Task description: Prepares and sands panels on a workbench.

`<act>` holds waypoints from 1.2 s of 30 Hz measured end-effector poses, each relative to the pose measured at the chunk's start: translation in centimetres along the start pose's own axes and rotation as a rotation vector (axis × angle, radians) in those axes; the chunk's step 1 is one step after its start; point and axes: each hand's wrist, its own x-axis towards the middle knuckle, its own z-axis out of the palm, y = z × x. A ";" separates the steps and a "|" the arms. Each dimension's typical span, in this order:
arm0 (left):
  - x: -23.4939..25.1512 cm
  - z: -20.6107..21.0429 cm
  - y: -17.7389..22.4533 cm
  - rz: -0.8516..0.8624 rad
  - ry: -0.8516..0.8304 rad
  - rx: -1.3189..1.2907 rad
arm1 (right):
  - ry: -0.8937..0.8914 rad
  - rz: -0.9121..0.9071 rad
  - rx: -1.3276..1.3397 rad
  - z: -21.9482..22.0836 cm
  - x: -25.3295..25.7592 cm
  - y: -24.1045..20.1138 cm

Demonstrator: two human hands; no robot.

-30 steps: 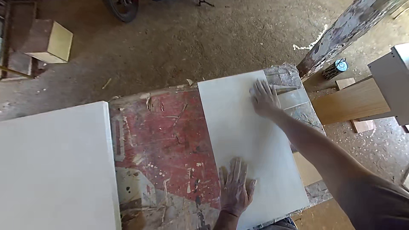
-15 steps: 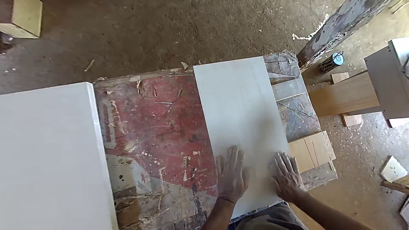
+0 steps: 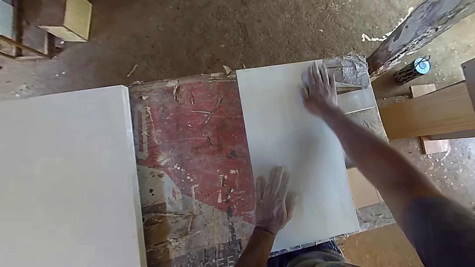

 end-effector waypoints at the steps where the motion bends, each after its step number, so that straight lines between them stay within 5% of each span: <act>1: 0.2 -0.2 0.1 -0.012 -0.004 0.002 | 0.013 -0.062 0.002 -0.3 -6.2 -0.7; 5: 0.1 -0.2 0.1 -0.134 0.062 -0.049 | -0.186 -0.196 0.092 -0.9 -33.6 -3.8; 7: 0.0 -0.1 0.3 -0.173 0.085 -0.047 | -0.165 -0.278 0.061 -0.4 -38.4 -3.8; 9: 0.3 -0.1 0.3 -0.174 0.084 -0.024 | -0.170 -0.297 0.061 -0.5 -33.4 -4.0; 15: 0.4 0.3 0.1 -0.168 0.099 -0.002 | -0.079 -0.161 0.004 0.9 0.0 -4.3; 18: 0.4 0.4 0.1 -0.171 0.105 0.006 | -0.079 -0.016 0.024 0.7 9.4 -5.0; 21: 0.1 0.3 0.1 -0.168 0.108 0.000 | -0.023 -0.020 0.026 0.9 5.5 -4.6; 26: 0.1 -0.1 0.1 -0.163 0.106 -0.033 | -0.065 -0.136 0.011 -0.1 -25.2 -4.3; 28: -0.1 -0.1 0.3 -0.166 0.087 -0.055 | -0.097 -0.148 0.032 -0.4 -32.5 -3.9; 31: 0.1 -0.1 0.0 -0.161 0.107 -0.044 | -0.115 -0.161 0.030 -1.0 -27.8 -3.8; 36: 0.2 0.3 0.1 -0.157 0.110 -0.023 | -0.089 -0.069 -0.034 -0.2 -2.7 -2.0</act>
